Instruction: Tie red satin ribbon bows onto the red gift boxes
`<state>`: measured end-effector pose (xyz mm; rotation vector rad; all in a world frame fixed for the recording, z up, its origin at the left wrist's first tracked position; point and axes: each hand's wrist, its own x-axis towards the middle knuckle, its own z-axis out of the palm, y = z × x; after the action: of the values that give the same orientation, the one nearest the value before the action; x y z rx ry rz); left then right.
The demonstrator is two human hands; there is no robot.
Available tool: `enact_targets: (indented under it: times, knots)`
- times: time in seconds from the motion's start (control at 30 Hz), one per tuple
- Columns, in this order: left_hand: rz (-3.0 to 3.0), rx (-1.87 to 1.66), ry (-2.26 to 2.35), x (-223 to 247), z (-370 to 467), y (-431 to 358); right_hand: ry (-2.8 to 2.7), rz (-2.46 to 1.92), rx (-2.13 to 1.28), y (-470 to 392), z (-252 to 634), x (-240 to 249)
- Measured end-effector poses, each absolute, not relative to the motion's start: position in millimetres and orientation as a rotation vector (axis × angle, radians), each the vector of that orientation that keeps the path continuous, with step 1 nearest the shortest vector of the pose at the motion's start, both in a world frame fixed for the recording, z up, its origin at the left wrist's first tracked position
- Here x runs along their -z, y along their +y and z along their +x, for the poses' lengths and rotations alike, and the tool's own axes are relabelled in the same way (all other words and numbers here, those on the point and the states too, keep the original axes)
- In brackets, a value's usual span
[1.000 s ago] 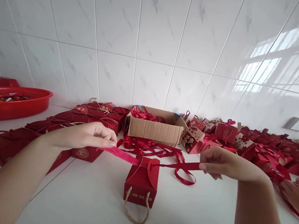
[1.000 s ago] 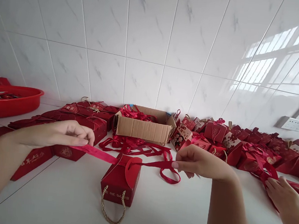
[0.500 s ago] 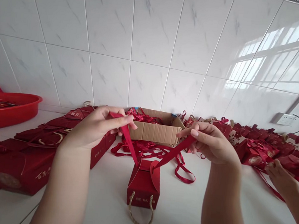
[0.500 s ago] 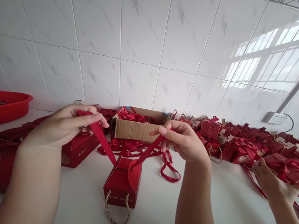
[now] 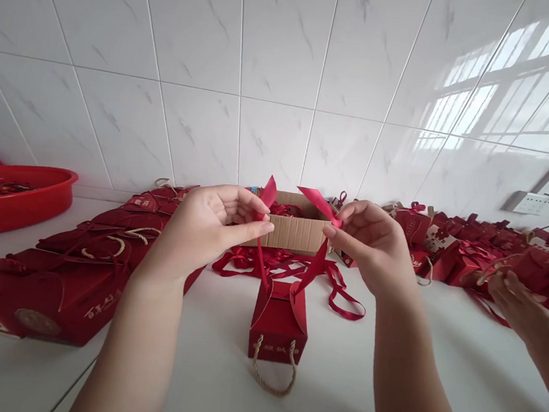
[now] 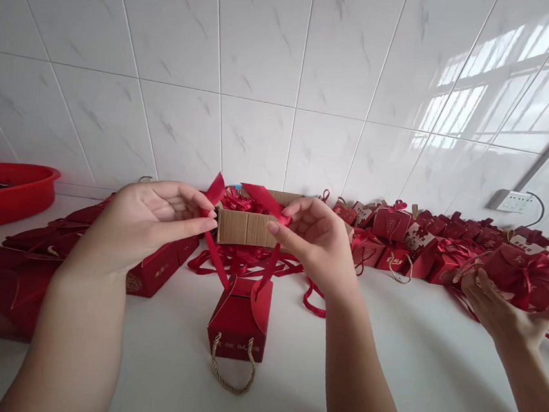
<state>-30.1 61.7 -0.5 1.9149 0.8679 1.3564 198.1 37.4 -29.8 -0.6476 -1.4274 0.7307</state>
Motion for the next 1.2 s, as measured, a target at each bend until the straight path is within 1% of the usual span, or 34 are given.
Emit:
enact_targets:
  times: [0.1, 0.33, 0.53, 0.73, 0.87, 1.03, 1.2]
  knots:
    - [1.995, -1.385, 0.886, 1.9, -24.4, 57.9, -1.379, -0.665, -0.654, 33.7, 190.6, 29.8]
    - [1.973, -1.395, 0.792, 4.3, -21.0, 57.1, -1.332, -0.752, -0.609, 27.4, 187.6, 29.4]
    - [1.882, -1.467, 0.705, 9.2, -21.4, 63.7, -1.255, -0.738, -0.654, 28.8, 190.4, 29.6]
    - [1.894, -1.507, 0.796, 7.0, -22.4, 65.4, -1.235, -0.745, -0.676, 30.4, 192.0, 30.4]
    - [1.833, -1.596, 0.858, 5.3, -21.6, 64.4, -1.242, -0.753, -0.683, 32.3, 190.8, 31.5]
    - [1.818, -1.517, 0.877, 5.0, -22.0, 62.4, -1.261, -0.746, -0.688, 33.0, 189.3, 31.7]
    - [1.766, -1.561, 0.926, 6.0, -24.4, 63.2, -1.275, -0.710, -0.695, 32.5, 189.0, 32.0]
